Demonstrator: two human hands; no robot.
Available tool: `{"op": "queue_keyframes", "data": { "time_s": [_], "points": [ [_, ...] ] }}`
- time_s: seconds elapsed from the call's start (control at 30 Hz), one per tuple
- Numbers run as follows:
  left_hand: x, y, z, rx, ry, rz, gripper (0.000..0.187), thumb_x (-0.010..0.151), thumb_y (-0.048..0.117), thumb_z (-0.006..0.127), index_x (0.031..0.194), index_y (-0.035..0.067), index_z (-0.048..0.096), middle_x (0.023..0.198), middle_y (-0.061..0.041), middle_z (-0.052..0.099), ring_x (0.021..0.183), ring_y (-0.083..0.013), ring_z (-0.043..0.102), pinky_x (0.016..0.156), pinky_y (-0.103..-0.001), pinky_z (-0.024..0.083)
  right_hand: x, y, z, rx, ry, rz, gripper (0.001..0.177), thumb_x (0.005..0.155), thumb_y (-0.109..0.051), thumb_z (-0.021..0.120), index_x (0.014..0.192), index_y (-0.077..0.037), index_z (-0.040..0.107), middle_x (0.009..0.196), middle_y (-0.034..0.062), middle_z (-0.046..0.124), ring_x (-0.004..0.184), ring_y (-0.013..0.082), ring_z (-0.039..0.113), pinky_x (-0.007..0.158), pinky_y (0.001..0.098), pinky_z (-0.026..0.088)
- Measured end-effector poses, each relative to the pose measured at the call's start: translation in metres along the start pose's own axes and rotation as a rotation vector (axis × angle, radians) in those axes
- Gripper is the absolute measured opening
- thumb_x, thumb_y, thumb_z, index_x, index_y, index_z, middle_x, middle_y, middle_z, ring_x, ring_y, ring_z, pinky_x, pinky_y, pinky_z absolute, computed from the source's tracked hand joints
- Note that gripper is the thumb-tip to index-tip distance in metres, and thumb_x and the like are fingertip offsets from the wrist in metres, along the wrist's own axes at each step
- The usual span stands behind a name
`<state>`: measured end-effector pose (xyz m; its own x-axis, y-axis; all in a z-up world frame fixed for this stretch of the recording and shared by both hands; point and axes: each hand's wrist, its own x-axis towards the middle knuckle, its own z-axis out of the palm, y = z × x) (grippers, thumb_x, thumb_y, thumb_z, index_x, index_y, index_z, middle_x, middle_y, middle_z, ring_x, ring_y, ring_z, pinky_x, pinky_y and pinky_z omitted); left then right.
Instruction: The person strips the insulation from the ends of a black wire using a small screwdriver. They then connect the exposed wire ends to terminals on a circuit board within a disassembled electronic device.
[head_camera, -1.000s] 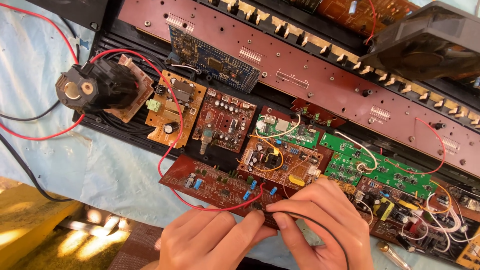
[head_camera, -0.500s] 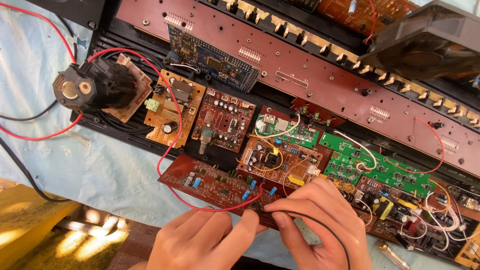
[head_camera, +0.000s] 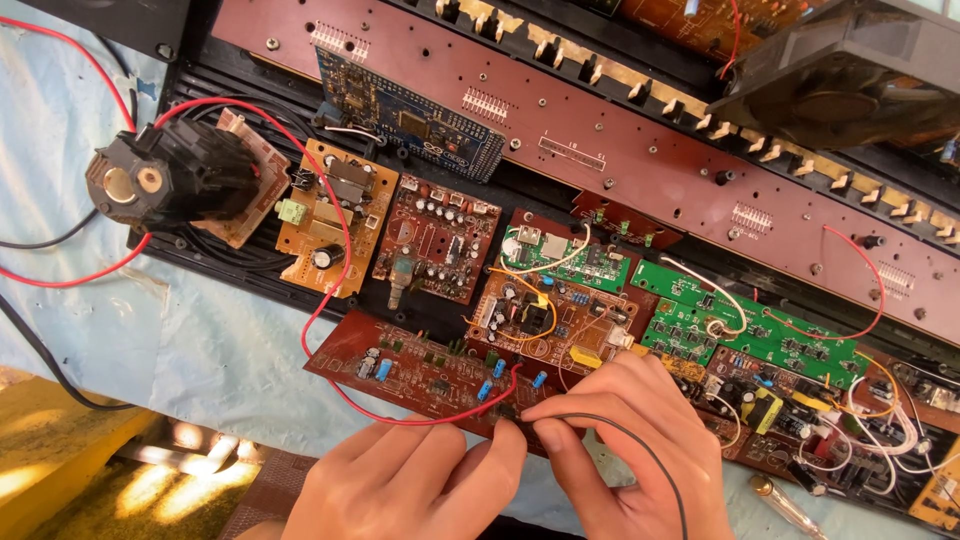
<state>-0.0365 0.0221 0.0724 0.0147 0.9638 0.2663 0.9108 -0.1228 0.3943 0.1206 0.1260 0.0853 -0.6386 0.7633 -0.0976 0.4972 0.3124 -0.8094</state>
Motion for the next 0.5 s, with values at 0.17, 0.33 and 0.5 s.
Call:
{"op": "queue_keyframes", "data": {
  "time_s": [0.17,0.33,0.5],
  "points": [
    [-0.0036,-0.0037,-0.0009,-0.014,0.028,0.046,0.028,0.076,0.010,0.072,0.104,0.013,0.076,0.068,0.003,0.048,0.052,-0.0097,0.044,0.043,-0.023,0.037,-0.0019,0.0021,0.0008,0.016,0.006,-0.002,0.003,0.073,-0.009,0.074,0.075,-0.010,0.075,0.067,-0.0008,0.065,0.062,0.0139,0.051,0.068,0.0279,0.045],
    [-0.0059,-0.0037,0.0008,-0.075,0.053,0.016,0.032,0.075,0.008,0.072,0.107,0.010,0.078,0.065,0.002,0.045,0.050,-0.0110,0.041,0.043,-0.025,0.036,-0.0028,0.0067,0.0008,0.019,0.008,-0.067,0.007,0.070,-0.008,0.074,0.076,-0.010,0.075,0.066,-0.0010,0.062,0.062,0.0135,0.050,0.069,0.0283,0.043],
    [-0.0071,-0.0038,0.0030,-0.090,0.128,-0.036,0.021,0.088,0.019,0.087,0.099,0.006,0.076,0.062,0.004,0.055,0.049,-0.0085,0.046,0.044,-0.024,0.041,-0.0029,0.0058,0.0017,0.009,0.022,-0.118,0.007,0.068,-0.011,0.073,0.075,-0.010,0.075,0.070,0.0004,0.065,0.065,0.0151,0.053,0.068,0.0285,0.045]
  ]
}}
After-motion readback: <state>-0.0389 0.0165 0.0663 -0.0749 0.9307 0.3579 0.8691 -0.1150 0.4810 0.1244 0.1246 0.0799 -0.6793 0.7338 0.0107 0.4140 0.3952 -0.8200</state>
